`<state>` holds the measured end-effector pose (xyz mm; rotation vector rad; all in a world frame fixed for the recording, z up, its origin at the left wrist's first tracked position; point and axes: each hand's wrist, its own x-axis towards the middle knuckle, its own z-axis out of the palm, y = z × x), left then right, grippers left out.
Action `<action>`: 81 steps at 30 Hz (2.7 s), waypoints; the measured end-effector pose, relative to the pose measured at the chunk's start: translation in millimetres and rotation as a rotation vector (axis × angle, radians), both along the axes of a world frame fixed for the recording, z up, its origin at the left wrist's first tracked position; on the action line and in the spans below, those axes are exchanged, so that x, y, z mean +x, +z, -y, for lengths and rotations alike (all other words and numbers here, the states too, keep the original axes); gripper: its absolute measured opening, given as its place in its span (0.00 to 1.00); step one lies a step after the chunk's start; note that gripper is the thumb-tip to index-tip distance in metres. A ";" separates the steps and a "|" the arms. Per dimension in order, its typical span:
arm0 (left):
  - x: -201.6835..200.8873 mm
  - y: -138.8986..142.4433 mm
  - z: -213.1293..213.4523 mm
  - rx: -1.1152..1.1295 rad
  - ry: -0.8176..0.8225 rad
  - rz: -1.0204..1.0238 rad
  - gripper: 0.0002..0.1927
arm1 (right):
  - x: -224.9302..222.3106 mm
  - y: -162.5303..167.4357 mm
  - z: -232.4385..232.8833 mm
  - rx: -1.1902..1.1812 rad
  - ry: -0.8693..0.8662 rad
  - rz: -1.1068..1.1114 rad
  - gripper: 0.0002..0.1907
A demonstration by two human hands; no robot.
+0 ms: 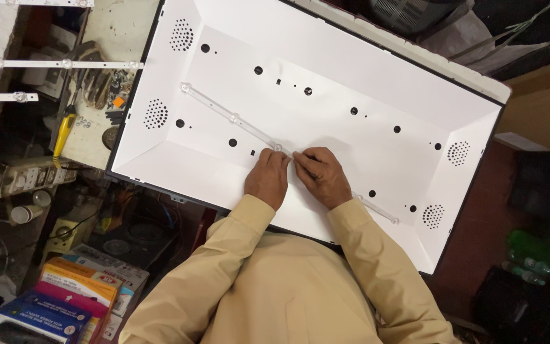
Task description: The person works on the back of a television panel on a repair bench. They peel off the white plastic diffuser sheets, lay LED light strips into the panel's channels and align them, then press the sheets back and use blue tape to secure a strip in place.
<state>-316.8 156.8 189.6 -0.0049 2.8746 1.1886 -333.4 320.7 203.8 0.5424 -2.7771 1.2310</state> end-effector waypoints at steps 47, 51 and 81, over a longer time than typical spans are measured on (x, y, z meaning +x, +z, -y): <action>-69.2 34.4 83.2 -0.368 -0.608 -0.041 0.07 | 50.5 38.8 -87.7 0.284 -0.148 -0.005 0.10; -69.2 38.0 85.9 -0.369 -0.630 -0.046 0.07 | 51.4 41.4 -83.4 0.276 -0.163 0.016 0.09; -50.8 23.6 105.2 -0.127 -0.494 -0.046 0.14 | 71.9 52.1 -81.5 0.358 -0.331 0.080 0.11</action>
